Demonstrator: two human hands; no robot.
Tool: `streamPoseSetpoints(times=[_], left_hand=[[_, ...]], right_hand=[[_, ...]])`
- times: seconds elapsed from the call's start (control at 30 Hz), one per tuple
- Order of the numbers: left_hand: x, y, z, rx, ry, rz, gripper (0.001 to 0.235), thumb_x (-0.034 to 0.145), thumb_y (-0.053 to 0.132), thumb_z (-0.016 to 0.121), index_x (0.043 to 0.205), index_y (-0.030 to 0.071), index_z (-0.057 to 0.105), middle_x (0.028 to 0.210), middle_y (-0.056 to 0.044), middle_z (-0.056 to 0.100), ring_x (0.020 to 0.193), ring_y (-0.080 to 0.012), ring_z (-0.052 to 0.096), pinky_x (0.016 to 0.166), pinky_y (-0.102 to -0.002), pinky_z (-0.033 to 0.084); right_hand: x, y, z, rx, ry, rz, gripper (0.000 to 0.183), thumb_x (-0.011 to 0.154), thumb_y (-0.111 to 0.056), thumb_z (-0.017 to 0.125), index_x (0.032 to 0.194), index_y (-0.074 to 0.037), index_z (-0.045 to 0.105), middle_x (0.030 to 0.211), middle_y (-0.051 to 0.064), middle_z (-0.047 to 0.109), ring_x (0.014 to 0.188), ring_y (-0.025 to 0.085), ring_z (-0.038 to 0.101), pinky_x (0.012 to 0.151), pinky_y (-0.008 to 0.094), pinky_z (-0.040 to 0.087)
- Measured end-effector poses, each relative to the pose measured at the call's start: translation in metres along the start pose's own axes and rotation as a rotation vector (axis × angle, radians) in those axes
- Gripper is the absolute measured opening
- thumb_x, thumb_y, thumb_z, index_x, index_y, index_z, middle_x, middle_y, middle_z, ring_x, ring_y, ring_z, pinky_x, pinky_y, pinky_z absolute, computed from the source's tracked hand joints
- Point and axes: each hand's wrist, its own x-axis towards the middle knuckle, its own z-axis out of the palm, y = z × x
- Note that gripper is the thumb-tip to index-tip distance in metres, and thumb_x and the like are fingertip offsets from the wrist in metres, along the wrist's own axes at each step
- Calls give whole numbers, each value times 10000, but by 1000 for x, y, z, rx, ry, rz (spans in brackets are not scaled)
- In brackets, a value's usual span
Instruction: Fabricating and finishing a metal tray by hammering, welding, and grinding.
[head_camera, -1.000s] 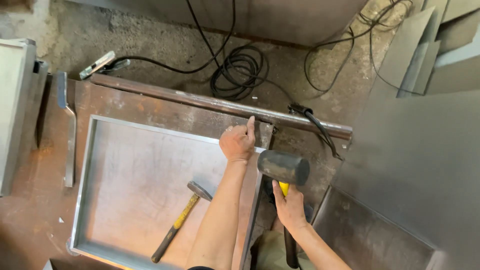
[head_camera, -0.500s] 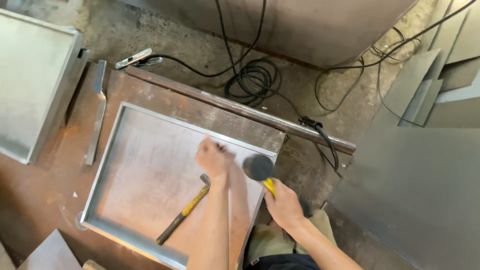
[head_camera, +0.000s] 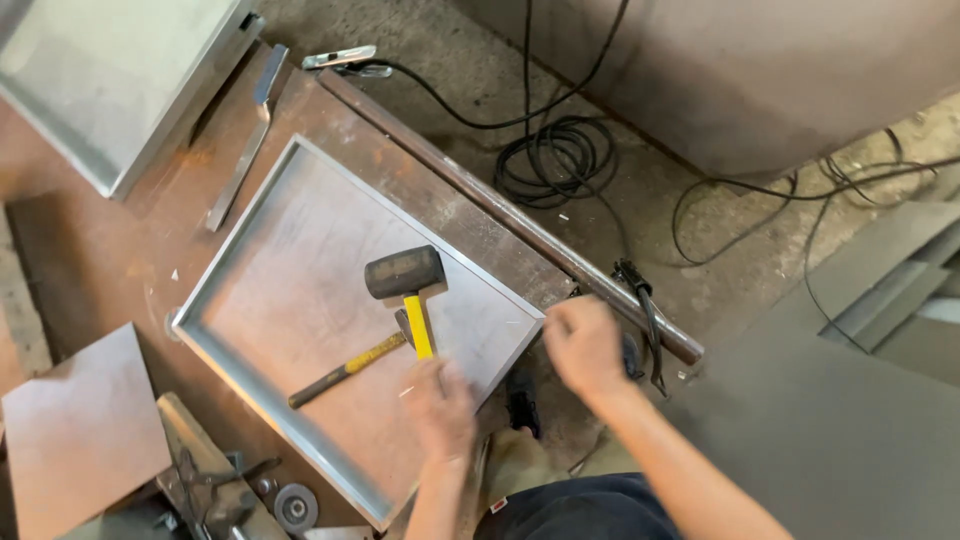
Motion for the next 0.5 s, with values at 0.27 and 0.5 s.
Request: streamPoseSetpoints(times=[0.27,0.5], left_hand=[[13,56,116,233,-353,260,480,1016,283,551,1456,92,552,1575,-98,476,1497,-335,333,1209,-567,181],[13,43,120,256,-388,343,439,1022,242,578,1440,110,571,1557,-49,512,1510,-282,383,1255,-571,221]], right_hand=[[40,189,-37,-429,-99,638,636,749,-307,852,1268,-1,650,1265,383,523,1131,563,506,888,592,487],[35,218,-34,157,-306,1107,570,849,-327,727,1166,140,652,1059,289,745,928,382,723,803,506,553]])
